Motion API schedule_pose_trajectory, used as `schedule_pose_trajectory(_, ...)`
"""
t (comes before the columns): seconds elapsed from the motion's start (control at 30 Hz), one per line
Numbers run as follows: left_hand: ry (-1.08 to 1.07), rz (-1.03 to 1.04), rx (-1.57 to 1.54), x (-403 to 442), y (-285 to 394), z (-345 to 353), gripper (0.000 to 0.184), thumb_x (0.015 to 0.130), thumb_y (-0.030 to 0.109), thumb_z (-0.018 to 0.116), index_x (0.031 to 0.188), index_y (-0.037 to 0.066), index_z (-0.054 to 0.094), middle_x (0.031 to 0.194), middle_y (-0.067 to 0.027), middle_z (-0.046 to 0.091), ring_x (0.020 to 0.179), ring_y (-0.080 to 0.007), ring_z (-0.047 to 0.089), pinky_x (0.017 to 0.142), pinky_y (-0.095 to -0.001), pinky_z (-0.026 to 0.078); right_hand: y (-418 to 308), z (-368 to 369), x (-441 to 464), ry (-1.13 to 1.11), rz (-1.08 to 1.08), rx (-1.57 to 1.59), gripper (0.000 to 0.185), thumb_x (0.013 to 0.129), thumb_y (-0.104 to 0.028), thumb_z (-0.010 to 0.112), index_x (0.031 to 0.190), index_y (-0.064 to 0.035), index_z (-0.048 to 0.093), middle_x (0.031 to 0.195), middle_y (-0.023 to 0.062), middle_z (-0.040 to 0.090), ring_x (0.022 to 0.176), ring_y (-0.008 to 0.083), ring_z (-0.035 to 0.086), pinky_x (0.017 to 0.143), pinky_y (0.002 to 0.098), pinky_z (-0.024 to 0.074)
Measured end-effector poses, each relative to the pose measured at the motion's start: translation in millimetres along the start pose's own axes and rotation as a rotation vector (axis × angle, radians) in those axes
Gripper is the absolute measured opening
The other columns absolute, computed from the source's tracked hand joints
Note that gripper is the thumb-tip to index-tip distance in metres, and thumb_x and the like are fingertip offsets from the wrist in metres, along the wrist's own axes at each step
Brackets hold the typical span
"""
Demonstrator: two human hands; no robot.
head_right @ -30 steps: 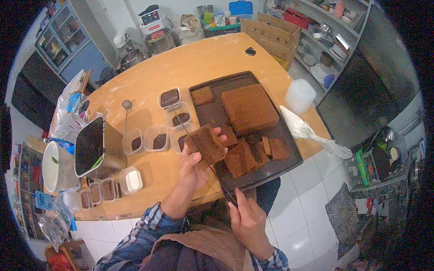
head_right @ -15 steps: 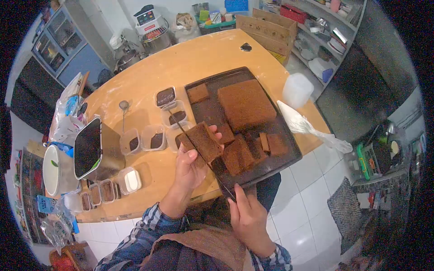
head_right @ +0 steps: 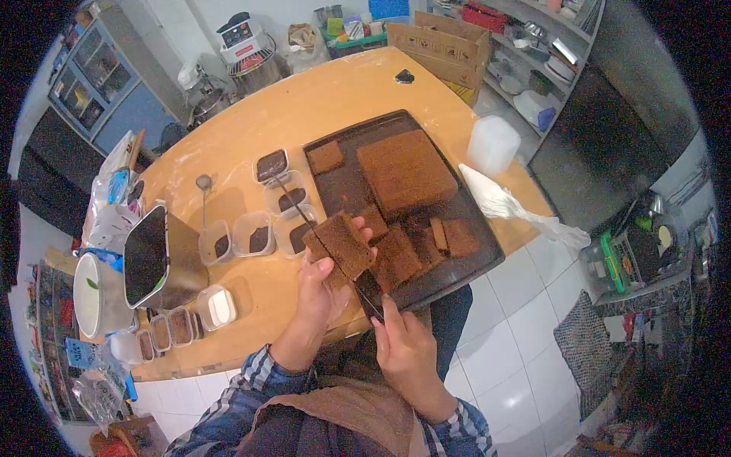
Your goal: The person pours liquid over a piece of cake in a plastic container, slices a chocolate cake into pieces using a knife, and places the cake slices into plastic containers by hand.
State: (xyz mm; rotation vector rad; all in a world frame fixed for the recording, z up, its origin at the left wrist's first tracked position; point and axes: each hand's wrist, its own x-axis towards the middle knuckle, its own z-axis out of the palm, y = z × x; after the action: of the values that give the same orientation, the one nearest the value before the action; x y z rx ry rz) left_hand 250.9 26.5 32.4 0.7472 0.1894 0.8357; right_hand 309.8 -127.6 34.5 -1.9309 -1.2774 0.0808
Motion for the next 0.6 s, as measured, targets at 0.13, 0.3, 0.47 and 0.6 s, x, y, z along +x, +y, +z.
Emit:
schedule_pose_trajectory(0.13, 0.029, 0.018, 0.0, 0.4, 7.8, -1.4, 0.065, 0.081, 0.026, 0.067, 0.134, 0.002, 0.038, 0.135, -0.0186, 0.044, 0.123, -0.0315, 0.047, 0.101, -0.0476, 0.043, 4.9, 0.4, -8.1, 0.0, -0.041, -0.042, 0.038, 0.08, -0.01, 0.066, 0.116, 0.0008, 0.057, 0.074, 0.0137, 0.054, 0.059, 0.0321, 0.056, 0.053, 0.0399, 0.0474)
schedule_pose_trajectory(0.3, -0.005, -0.006, 0.028, -3.3, -2.7, -1.3, 0.065, 0.082, 0.027, 0.067, 0.134, 0.002, 0.038, 0.135, -0.0183, 0.045, 0.123, -0.0307, 0.047, 0.101, -0.047, 0.042, 3.3, 6.9, 3.7, 0.009, -0.012, -0.033, 0.037, 0.082, -0.011, 0.065, 0.116, 0.0002, 0.057, 0.074, 0.0154, 0.055, 0.06, 0.0331, 0.057, 0.054, 0.0407, 0.0479)
schedule_pose_trajectory(0.47, -0.014, -0.033, -0.109, -2.6, 1.8, -2.5, 0.059, 0.082, 0.011, 0.061, 0.133, 0.002, 0.033, 0.134, -0.0187, 0.044, 0.122, -0.0299, 0.048, 0.1, -0.0444, 0.044, 4.0, 10.7, 5.4, -0.017, -0.001, -0.049, 0.037, 0.083, -0.013, 0.064, 0.117, -0.0013, 0.057, 0.075, 0.0156, 0.056, 0.062, 0.0332, 0.059, 0.054, 0.0409, 0.0479)
schedule_pose_trajectory(0.6, 0.002, -0.055, -0.106, -3.3, 0.6, -4.1, 0.059, 0.083, 0.011, 0.061, 0.134, 0.002, 0.032, 0.134, -0.0186, 0.044, 0.123, -0.0296, 0.048, 0.1, -0.0441, 0.043, 6.0, 8.6, -0.4, -0.03, 0.02, -0.044, 0.037, 0.083, -0.014, 0.063, 0.117, -0.0015, 0.057, 0.074, 0.015, 0.056, 0.062, 0.0329, 0.059, 0.054, 0.0414, 0.0479)
